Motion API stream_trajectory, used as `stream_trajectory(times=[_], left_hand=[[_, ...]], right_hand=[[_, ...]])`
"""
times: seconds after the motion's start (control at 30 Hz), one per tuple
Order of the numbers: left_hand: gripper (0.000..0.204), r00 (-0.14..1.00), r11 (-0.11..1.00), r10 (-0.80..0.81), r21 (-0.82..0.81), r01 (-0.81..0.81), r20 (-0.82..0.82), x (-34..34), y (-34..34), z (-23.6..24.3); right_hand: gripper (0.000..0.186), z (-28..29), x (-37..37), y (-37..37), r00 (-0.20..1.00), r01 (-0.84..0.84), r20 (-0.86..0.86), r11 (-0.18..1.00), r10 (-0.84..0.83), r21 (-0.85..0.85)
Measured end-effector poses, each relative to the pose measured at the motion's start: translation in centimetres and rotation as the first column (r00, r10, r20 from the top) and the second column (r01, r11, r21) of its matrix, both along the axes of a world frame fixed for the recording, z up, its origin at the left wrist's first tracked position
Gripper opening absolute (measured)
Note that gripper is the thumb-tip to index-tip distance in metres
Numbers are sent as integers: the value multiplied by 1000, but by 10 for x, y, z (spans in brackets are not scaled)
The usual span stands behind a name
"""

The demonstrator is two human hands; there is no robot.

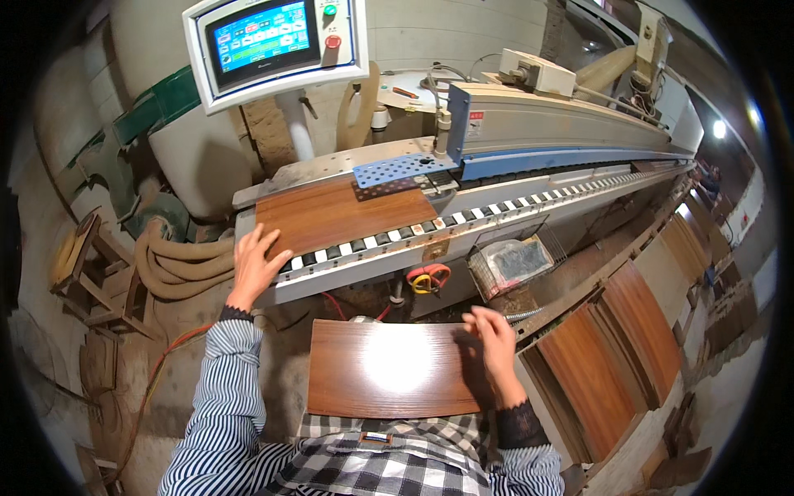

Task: The person feeds rectangular wooden panels onto a conveyor belt sander, guiding them through the machine. They retrieve finished panels from the output end and stack them nearby.

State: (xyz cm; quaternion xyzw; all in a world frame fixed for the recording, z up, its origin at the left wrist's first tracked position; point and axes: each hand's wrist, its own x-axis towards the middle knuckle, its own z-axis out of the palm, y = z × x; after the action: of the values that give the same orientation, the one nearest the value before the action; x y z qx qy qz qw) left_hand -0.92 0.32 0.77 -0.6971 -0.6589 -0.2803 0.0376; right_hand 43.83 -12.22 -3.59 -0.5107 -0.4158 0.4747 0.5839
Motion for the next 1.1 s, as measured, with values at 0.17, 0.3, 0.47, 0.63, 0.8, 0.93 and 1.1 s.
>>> stream_trajectory(times=[0.17, 0.3, 0.47, 0.63, 0.8, 0.93, 1.1], left_hand=[[59, 991, 988, 99, -129, -87, 88, -15, -18, 3], [56, 992, 992, 71, -108, -60, 104, 1, -6, 2], [56, 995, 991, 71, -117, -63, 65, 45, 10, 2], [56, 1000, 994, 25, -102, -25, -2, 101, 33, 3], [57, 995, 995, -96, -11, 96, 36, 123, 46, -9], [54, 983, 986, -158, -29, 162, 94, 121, 35, 0], [41, 916, 957, -287, 43, 287, 279, 104, 40, -10]], right_hand=[[35, -62, 36, -93, 696, 268, 660, 955, -281, 124], [45, -96, 20, -127, 754, 343, 623, 934, -208, -104], [34, -105, 15, -118, 692, 483, 644, 872, -328, -75], [28, -112, 16, -121, 660, 568, 611, 823, -437, -25], [30, -100, 29, -120, 748, 564, 450, 825, -488, -43], [22, -83, 52, -123, 918, 368, -104, 921, -382, -131], [39, -50, 60, -133, 910, -42, -412, 976, -52, -215]])
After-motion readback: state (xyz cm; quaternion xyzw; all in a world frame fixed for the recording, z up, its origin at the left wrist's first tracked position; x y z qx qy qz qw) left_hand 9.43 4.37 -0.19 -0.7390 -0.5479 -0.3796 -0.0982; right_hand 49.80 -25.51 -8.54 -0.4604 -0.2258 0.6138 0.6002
